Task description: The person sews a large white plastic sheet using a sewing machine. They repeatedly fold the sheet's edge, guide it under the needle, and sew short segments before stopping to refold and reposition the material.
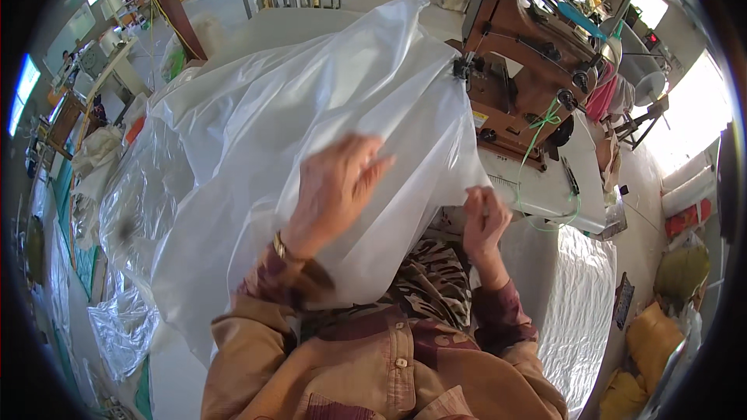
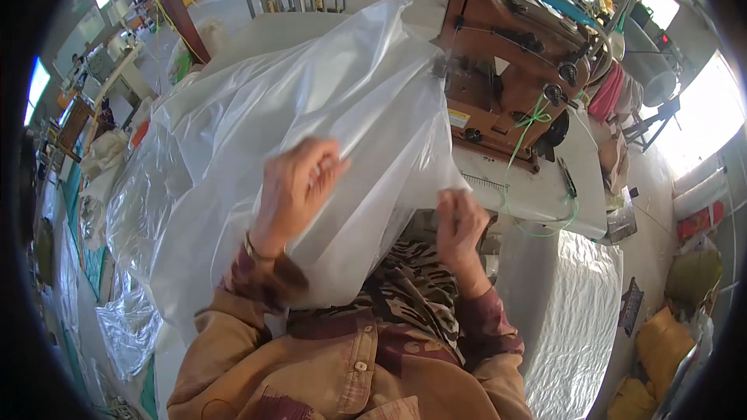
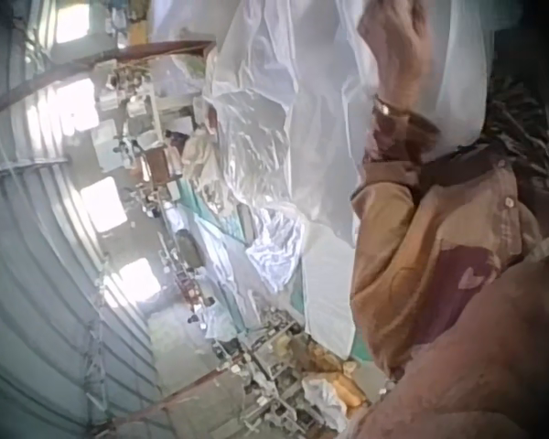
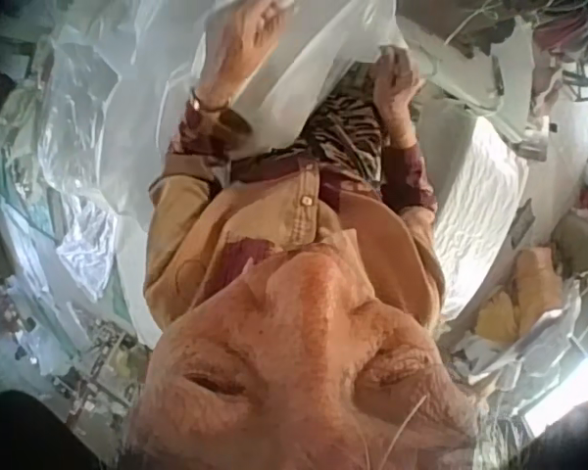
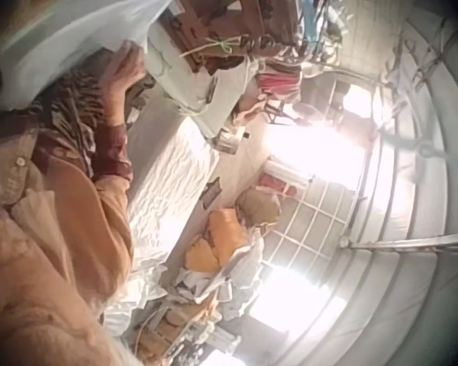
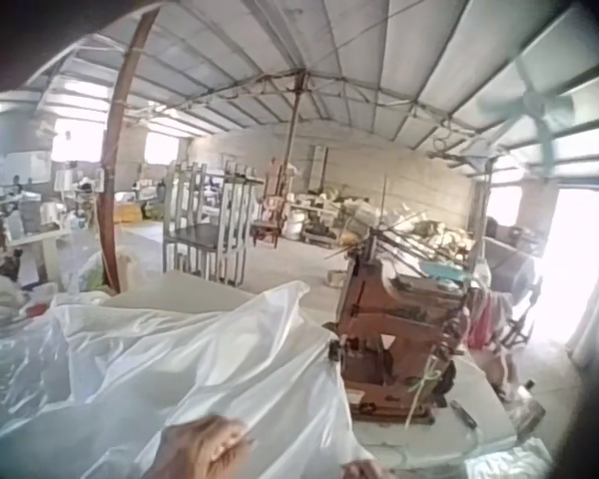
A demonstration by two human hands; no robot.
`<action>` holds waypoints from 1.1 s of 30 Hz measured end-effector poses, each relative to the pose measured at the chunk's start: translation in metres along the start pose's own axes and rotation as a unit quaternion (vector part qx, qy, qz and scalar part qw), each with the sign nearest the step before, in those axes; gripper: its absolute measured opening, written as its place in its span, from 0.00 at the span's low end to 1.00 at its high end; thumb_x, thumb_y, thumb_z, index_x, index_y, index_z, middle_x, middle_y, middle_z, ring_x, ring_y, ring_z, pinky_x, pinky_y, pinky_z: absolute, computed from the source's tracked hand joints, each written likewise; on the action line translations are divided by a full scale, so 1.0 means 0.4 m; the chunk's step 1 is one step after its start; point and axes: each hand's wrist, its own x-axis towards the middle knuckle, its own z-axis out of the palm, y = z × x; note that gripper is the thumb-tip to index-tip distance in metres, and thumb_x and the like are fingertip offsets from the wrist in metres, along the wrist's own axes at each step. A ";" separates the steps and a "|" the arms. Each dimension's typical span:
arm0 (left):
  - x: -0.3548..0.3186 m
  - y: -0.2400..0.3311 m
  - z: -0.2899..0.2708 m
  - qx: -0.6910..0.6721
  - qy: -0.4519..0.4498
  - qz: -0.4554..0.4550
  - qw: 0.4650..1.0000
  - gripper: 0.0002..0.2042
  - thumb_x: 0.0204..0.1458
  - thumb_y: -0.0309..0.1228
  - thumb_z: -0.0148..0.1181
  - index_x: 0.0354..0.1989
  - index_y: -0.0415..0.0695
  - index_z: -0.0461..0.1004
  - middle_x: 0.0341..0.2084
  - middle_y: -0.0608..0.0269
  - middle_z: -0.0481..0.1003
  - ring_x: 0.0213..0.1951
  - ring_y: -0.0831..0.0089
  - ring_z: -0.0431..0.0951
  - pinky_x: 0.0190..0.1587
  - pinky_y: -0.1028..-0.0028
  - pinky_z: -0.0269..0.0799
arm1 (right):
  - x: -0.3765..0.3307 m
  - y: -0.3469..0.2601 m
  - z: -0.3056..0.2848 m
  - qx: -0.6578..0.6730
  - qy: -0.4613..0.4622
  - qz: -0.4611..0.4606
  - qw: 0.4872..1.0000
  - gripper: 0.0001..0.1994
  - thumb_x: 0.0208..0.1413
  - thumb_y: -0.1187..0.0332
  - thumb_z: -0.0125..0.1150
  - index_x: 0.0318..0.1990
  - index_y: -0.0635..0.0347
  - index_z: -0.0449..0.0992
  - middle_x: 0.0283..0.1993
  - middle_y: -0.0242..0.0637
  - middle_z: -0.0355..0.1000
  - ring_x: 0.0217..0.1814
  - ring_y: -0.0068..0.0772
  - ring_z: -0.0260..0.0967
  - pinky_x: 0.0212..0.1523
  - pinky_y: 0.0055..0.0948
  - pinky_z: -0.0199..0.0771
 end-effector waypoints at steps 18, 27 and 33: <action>0.543 -0.459 0.400 0.115 0.145 -0.173 0.967 0.09 0.52 0.31 0.61 0.27 0.37 0.77 0.25 0.57 0.78 0.29 0.59 0.80 0.37 0.64 0.74 | 0.115 0.215 0.048 -0.095 -0.048 -0.134 0.985 0.02 0.43 0.75 0.57 0.27 0.63 0.71 0.22 0.44 0.65 0.23 0.50 0.66 0.26 0.40 0.64; 0.450 -0.474 0.332 -0.553 0.166 -0.281 0.767 0.15 0.58 0.37 0.65 0.45 0.38 0.75 0.31 0.64 0.78 0.29 0.75 0.80 0.31 0.74 0.77 | 0.119 0.225 0.062 -0.132 -0.038 -0.168 0.976 0.09 0.54 0.67 0.65 0.25 0.57 0.74 0.20 0.36 0.66 0.20 0.40 0.65 0.24 0.36 0.64; 0.437 -0.454 0.303 -0.619 0.154 -0.297 0.711 0.13 0.56 0.36 0.66 0.40 0.39 0.76 0.31 0.63 0.78 0.31 0.75 0.80 0.34 0.75 0.77 | 0.122 0.242 0.067 -0.136 -0.022 -0.190 0.972 0.10 0.55 0.65 0.66 0.26 0.56 0.73 0.20 0.33 0.66 0.20 0.37 0.65 0.23 0.34 0.64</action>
